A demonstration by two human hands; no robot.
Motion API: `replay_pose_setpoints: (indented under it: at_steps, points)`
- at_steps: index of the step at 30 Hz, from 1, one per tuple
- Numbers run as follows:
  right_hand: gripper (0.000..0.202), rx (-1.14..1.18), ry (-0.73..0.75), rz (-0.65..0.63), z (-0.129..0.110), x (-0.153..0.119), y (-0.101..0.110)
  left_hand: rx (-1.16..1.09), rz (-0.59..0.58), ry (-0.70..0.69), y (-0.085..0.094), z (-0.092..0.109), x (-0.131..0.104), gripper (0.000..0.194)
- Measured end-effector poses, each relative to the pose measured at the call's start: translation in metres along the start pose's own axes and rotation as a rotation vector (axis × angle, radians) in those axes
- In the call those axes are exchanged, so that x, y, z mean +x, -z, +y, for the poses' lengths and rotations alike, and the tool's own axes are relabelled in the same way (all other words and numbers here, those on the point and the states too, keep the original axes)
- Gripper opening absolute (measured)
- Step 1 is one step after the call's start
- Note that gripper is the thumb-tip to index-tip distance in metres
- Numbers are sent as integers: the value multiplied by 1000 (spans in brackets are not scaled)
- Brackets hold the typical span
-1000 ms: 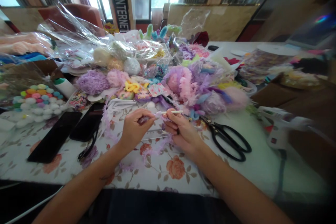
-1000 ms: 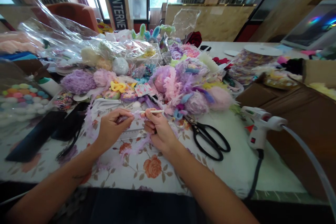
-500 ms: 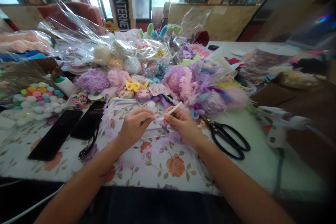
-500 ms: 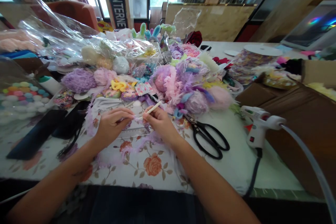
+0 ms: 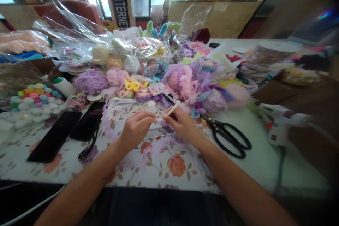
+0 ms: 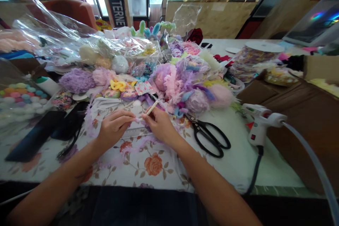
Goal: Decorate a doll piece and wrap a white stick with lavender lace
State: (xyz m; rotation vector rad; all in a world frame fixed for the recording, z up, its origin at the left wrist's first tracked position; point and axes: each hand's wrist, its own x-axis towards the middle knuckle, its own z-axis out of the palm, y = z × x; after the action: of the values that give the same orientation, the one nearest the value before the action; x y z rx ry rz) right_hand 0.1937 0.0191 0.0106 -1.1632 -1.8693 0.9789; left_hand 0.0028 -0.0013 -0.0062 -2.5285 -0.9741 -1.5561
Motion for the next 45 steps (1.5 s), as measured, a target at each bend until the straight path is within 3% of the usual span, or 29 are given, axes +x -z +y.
replay_pose_setpoints:
  at_steps: [9, 13, 17, 21, 25, 32, 38, 45]
  points:
    - [17, 26, -53, -6, 2, 0, 1, 52, -56, 89, -3, -2, -3, 15]
    - [18, 48, -53, -13, 2, 1, 0, 69, -214, 270, -2, -5, -5, 28]
    - [15, -30, -14, 9, 2, -1, -1, -3, -359, 517, 0, -5, -1, 23]
    - [11, -119, 6, 22, 1, -3, -1, -133, -412, 733, 3, -3, 7, 17]
    - [9, -163, 17, 9, 0, -5, -1, -314, -439, 854, 7, -2, 11, 14]
    - [10, -219, 15, 11, 0, -4, 0, -270, -454, 862, 7, -3, 10, 17]
    - [12, -162, -20, -15, 4, -3, 0, -406, -398, 972, 6, -4, 9, 24]
    - [14, -160, 11, -65, 1, -3, 0, -293, -335, 846, 5, -4, 7, 14]
